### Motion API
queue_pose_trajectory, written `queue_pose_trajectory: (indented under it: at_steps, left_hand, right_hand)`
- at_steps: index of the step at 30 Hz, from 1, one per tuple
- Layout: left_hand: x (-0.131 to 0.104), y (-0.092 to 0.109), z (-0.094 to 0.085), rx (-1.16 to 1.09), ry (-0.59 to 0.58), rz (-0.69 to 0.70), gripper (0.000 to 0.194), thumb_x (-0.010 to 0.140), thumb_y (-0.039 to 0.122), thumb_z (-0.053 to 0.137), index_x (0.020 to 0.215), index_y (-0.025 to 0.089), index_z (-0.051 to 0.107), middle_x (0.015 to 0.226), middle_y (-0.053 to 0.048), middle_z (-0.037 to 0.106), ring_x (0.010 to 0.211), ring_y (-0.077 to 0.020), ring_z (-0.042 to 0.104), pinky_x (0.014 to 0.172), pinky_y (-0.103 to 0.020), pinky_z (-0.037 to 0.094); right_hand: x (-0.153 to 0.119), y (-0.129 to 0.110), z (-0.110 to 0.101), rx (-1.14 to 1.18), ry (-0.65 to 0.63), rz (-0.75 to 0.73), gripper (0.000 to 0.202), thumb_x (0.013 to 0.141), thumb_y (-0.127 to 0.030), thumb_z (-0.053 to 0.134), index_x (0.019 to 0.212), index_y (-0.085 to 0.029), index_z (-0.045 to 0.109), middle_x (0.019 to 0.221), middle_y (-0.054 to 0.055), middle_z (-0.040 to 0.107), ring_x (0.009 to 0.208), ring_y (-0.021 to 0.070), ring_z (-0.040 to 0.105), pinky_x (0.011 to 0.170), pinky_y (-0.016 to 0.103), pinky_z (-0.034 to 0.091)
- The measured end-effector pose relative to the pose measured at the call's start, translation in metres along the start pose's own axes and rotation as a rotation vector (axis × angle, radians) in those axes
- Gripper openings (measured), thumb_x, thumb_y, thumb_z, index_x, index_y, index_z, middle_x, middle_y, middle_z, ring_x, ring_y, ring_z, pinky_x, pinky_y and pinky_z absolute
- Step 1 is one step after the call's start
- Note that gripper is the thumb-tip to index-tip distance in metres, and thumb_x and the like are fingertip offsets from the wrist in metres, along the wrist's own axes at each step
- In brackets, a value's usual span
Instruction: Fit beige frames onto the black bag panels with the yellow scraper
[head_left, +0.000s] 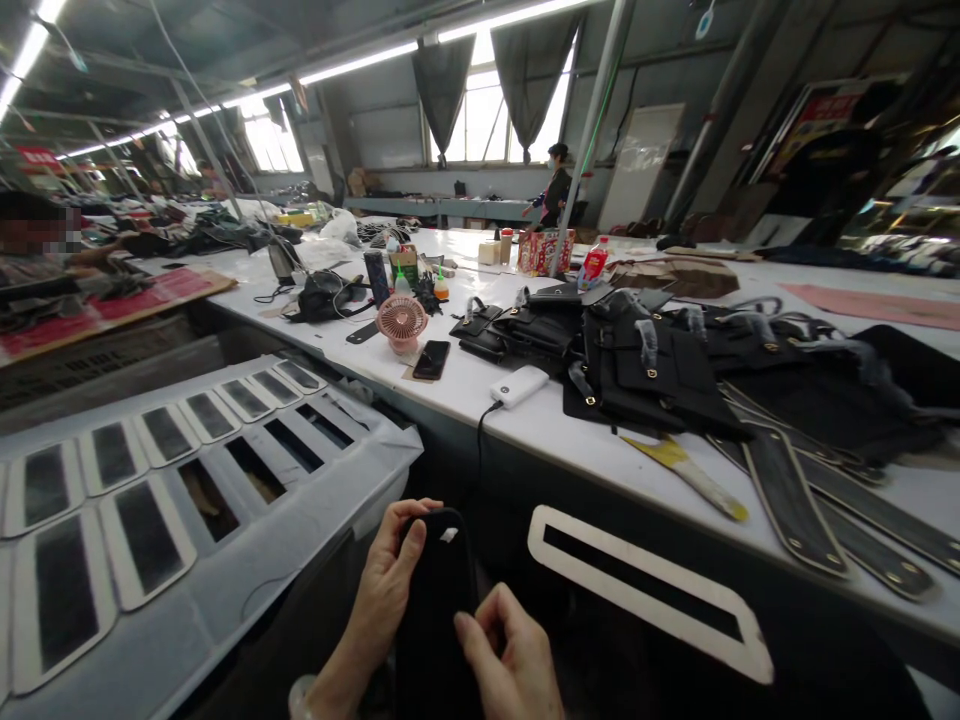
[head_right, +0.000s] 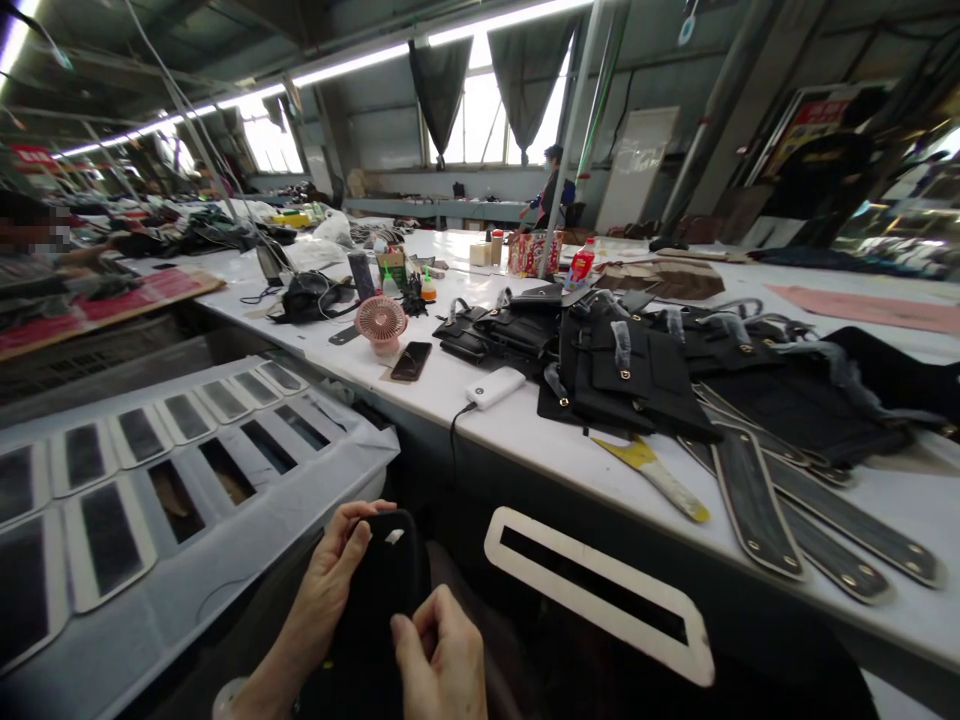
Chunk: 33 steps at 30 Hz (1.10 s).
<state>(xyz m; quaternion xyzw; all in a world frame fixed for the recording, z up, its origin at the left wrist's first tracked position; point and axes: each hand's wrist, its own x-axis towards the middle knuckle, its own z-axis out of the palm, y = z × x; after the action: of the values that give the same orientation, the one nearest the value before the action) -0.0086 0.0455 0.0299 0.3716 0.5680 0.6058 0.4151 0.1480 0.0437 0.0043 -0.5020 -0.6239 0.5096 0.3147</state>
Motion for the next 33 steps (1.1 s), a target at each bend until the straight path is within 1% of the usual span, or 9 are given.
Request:
queue_pose_trajectory:
  at_steps: [5, 7, 12, 18, 23, 26, 29, 31, 33]
  left_hand:
    - [-0.001, 0.001, -0.002, -0.036, 0.020, -0.099, 0.033, 0.089, 0.049, 0.054, 0.110, 0.024, 0.056, 0.103, -0.002, 0.065, 0.081, -0.0166, 0.061, 0.070, -0.025, 0.049]
    - [-0.001, 0.001, -0.002, -0.040, 0.040, -0.095, 0.034, 0.089, 0.050, 0.054, 0.110, 0.023, 0.056, 0.102, -0.003, 0.065, 0.082, -0.0174, 0.061, 0.070, -0.025, 0.049]
    - [-0.003, 0.004, -0.004, -0.034, 0.061, -0.086, 0.037, 0.090, 0.052, 0.050, 0.110, 0.022, 0.055, 0.103, -0.005, 0.065, 0.078, -0.0167, 0.061, 0.067, -0.025, 0.049]
    - [-0.002, 0.000, -0.007, -0.030, 0.078, -0.064, 0.033, 0.092, 0.049, 0.049, 0.107, 0.022, 0.058, 0.105, -0.003, 0.065, 0.087, -0.0166, 0.059, 0.077, -0.025, 0.047]
    - [0.000, 0.000, -0.006, -0.033, 0.116, -0.061, 0.036, 0.092, 0.052, 0.046, 0.103, 0.021, 0.062, 0.101, -0.003, 0.066, 0.088, -0.0167, 0.059, 0.078, -0.024, 0.046]
    - [-0.001, 0.005, -0.004, 0.003, 0.132, -0.063, 0.037, 0.092, 0.052, 0.046, 0.102, 0.021, 0.064, 0.099, -0.003, 0.067, 0.087, -0.0172, 0.059, 0.080, -0.024, 0.045]
    - [-0.002, 0.011, -0.001, -0.005, 0.092, -0.038, 0.037, 0.092, 0.051, 0.047, 0.108, 0.023, 0.064, 0.108, -0.003, 0.067, 0.096, -0.0191, 0.060, 0.087, -0.026, 0.044]
    - [-0.002, 0.016, 0.001, -0.017, 0.056, -0.004, 0.037, 0.093, 0.049, 0.046, 0.111, 0.022, 0.064, 0.115, -0.004, 0.066, 0.105, -0.0205, 0.058, 0.093, -0.028, 0.041]
    - [-0.002, 0.019, 0.003, -0.008, 0.039, 0.033, 0.035, 0.093, 0.047, 0.048, 0.110, 0.021, 0.066, 0.113, -0.005, 0.067, 0.106, -0.0209, 0.058, 0.095, -0.030, 0.040]
  right_hand:
    - [-0.002, -0.002, 0.012, 0.073, 0.068, -0.004, 0.024, 0.076, -0.036, 0.059, 0.070, -0.024, 0.040, 0.053, -0.008, 0.039, 0.049, 0.0113, 0.040, 0.049, 0.023, 0.029]
    - [-0.001, 0.000, 0.018, 0.072, 0.079, -0.036, 0.023, 0.076, -0.036, 0.061, 0.077, -0.024, 0.041, 0.054, -0.009, 0.040, 0.049, 0.0116, 0.041, 0.049, 0.023, 0.029]
    - [0.006, -0.001, 0.026, -0.034, 0.115, -0.171, 0.025, 0.085, -0.047, 0.054, 0.084, -0.024, 0.046, 0.065, -0.002, 0.055, 0.056, 0.0158, 0.054, 0.053, 0.025, 0.036]
    - [0.017, -0.009, 0.024, -0.086, 0.067, -0.271, 0.029, 0.093, -0.052, 0.041, 0.085, -0.026, 0.052, 0.067, 0.003, 0.063, 0.060, 0.0200, 0.061, 0.055, 0.027, 0.039]
    - [0.026, -0.018, 0.020, 0.018, -0.128, -0.138, 0.038, 0.092, -0.057, 0.038, 0.076, -0.024, 0.046, 0.060, -0.003, 0.050, 0.055, 0.0148, 0.050, 0.053, 0.025, 0.034]
    - [0.039, -0.026, 0.014, 0.044, -0.108, -0.070, 0.043, 0.087, -0.062, 0.043, 0.069, -0.024, 0.037, 0.056, -0.006, 0.038, 0.052, 0.0119, 0.040, 0.050, 0.024, 0.030]
    - [0.050, -0.036, 0.009, 0.105, -0.085, -0.037, 0.041, 0.085, -0.063, 0.046, 0.088, -0.023, 0.045, 0.054, -0.008, 0.043, 0.052, 0.0133, 0.043, 0.051, 0.024, 0.033]
    - [0.053, -0.042, 0.008, 0.150, -0.100, -0.036, 0.048, 0.085, -0.064, 0.044, 0.109, -0.022, 0.046, 0.056, -0.006, 0.053, 0.055, 0.0160, 0.051, 0.053, 0.024, 0.038]
    - [0.054, -0.044, 0.008, 0.143, -0.092, -0.048, 0.055, 0.084, -0.066, 0.043, 0.116, -0.022, 0.047, 0.056, -0.005, 0.057, 0.056, 0.0176, 0.055, 0.055, 0.025, 0.041]
